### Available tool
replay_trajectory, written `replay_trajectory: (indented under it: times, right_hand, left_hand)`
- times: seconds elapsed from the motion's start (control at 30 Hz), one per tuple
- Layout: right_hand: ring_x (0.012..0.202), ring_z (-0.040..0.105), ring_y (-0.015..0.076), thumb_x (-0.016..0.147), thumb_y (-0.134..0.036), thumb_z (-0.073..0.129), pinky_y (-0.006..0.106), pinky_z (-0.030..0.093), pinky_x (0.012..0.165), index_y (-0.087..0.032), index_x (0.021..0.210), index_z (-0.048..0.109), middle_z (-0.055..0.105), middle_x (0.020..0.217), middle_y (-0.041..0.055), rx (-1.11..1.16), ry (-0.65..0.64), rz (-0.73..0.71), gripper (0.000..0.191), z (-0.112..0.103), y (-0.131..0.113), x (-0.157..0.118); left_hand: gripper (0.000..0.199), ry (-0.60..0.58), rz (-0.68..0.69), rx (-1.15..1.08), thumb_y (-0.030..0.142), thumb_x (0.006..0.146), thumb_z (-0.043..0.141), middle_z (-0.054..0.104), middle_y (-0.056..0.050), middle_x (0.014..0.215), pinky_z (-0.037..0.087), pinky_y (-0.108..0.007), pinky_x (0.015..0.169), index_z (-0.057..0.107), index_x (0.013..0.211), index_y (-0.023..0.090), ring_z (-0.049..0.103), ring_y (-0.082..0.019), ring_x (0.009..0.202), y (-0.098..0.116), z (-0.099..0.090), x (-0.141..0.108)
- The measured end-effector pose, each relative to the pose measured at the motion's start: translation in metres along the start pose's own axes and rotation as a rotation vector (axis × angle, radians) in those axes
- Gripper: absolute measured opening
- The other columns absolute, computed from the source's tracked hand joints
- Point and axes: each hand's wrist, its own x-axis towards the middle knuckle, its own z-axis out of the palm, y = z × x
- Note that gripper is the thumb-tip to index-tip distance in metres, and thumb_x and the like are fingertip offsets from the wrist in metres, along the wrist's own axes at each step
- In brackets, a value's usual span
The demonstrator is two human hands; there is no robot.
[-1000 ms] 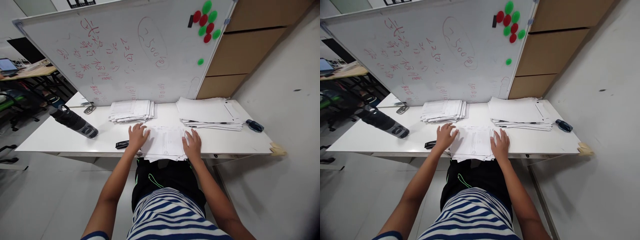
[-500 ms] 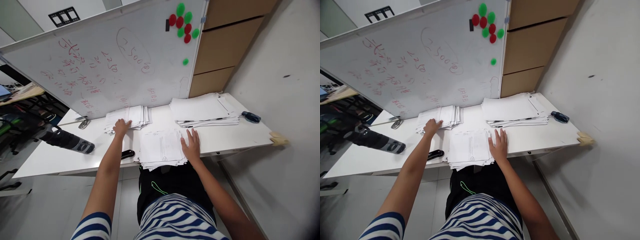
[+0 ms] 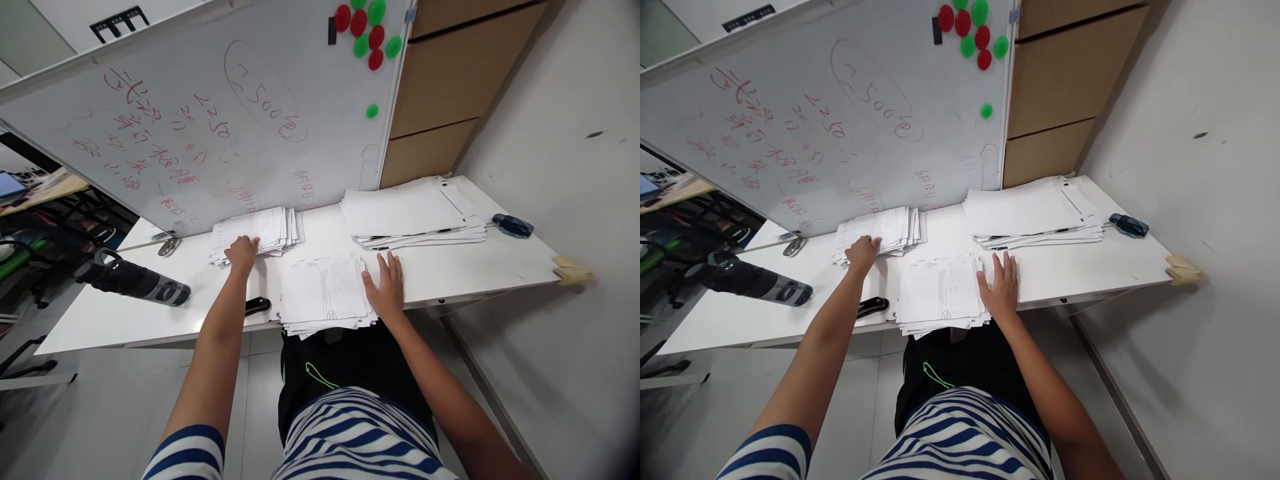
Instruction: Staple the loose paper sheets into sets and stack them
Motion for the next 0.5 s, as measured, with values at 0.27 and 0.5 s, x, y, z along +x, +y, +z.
replay_trajectory:
  times: [0.27,0.5]
  right_hand:
    - [0.150,0.018,0.0353,0.095,-0.050,0.046,0.062,0.030,0.114,-0.023,0.150,0.033,0.026,0.161,0.0145,0.005,-0.027,0.015,0.063,-0.0013,-0.0018,0.0002]
    - [0.149,0.020,0.0349,0.095,-0.049,0.048,0.062,0.032,0.113,-0.023,0.148,0.035,0.028,0.160,0.0152,-0.004,0.003,0.001,0.061,0.0004,-0.0027,0.0012]
  left_hand:
    - [0.049,-0.002,-0.011,0.047,0.047,0.099,0.026,0.069,-0.020,0.105,0.037,-0.045,0.086,0.061,0.108,0.015,0.062,-0.035,0.104,-0.0008,-0.0001,0.0056]
    - [0.047,0.063,-0.017,0.031,0.044,0.099,0.023,0.069,-0.020,0.101,0.040,-0.040,0.077,0.056,0.113,0.014,0.065,-0.033,0.096,-0.0068,0.0038,0.0088]
